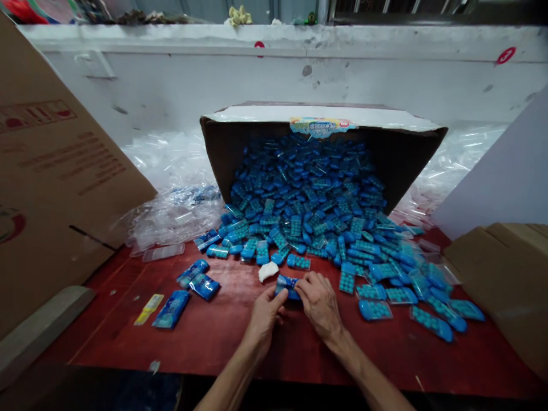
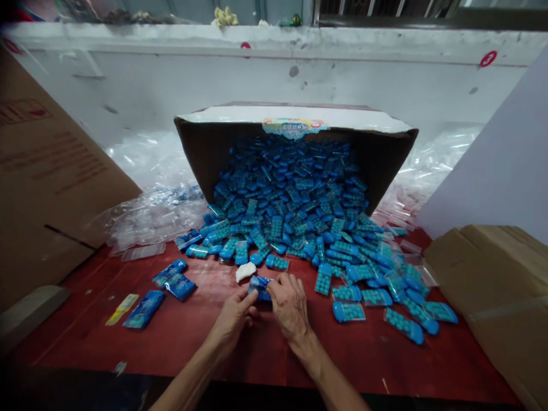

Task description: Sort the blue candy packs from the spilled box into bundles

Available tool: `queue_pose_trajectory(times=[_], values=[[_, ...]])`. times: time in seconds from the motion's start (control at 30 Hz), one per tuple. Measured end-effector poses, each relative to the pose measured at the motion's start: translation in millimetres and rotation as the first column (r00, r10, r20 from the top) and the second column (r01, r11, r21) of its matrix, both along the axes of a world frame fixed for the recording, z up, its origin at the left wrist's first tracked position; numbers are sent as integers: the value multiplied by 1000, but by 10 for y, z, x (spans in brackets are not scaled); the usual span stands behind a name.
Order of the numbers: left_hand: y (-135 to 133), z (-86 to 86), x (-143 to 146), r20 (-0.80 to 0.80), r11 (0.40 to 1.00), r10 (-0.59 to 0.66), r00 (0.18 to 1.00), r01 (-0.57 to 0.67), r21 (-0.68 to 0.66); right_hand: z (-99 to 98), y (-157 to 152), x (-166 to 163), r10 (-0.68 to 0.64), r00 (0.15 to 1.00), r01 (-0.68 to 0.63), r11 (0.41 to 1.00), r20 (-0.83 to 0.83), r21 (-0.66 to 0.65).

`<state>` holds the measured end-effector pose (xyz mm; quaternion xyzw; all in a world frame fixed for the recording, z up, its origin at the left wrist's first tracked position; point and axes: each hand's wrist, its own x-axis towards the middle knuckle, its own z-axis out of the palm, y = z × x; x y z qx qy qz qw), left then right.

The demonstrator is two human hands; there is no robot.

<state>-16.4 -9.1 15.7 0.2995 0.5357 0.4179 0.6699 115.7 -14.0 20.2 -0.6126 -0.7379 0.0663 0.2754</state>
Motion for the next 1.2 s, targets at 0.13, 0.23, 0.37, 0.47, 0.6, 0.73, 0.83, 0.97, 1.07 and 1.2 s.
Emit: queue_pose_trajectory(times=[0.13,0.23,0.37,0.47,0.6,0.73,0.83,0.97,1.07,1.2], values=[[11,28,50,70,1000,1,998,-2,12,17,-61,18,-14,892,-28,996,-452,-85],[-1,13,83,90,1000,-2,996,1,12,-77,-16,12,-150,658,-130,942,-738,-308],[-9,-43,121,19,996,60,998,-61,62,-195,15,-45,-182,603,-192,912,-777,-363],[7,-81,150,-17,988,119,993,-117,99,-227,-2,-80,-199,628,-131,926,-752,-355],[22,-108,195,-25,990,111,994,-108,94,-211,-14,-90,-212,687,-62,936,-695,-347],[13,-66,212,42,998,63,997,-64,27,-165,-13,-69,-209,738,-21,944,-642,-331],[5,13,169,156,996,-72,985,79,-36,-91,-25,38,-191,769,-30,943,-610,-333],[-12,67,100,173,986,-98,980,120,-120,54,-28,383,-177,844,7,947,-506,-320],[-36,42,87,204,978,-15,979,57,-202,108,22,664,-433,901,421,872,8,-248],[-65,10,74,261,958,4,965,72,-278,72,111,779,-476,804,578,768,357,-275]])
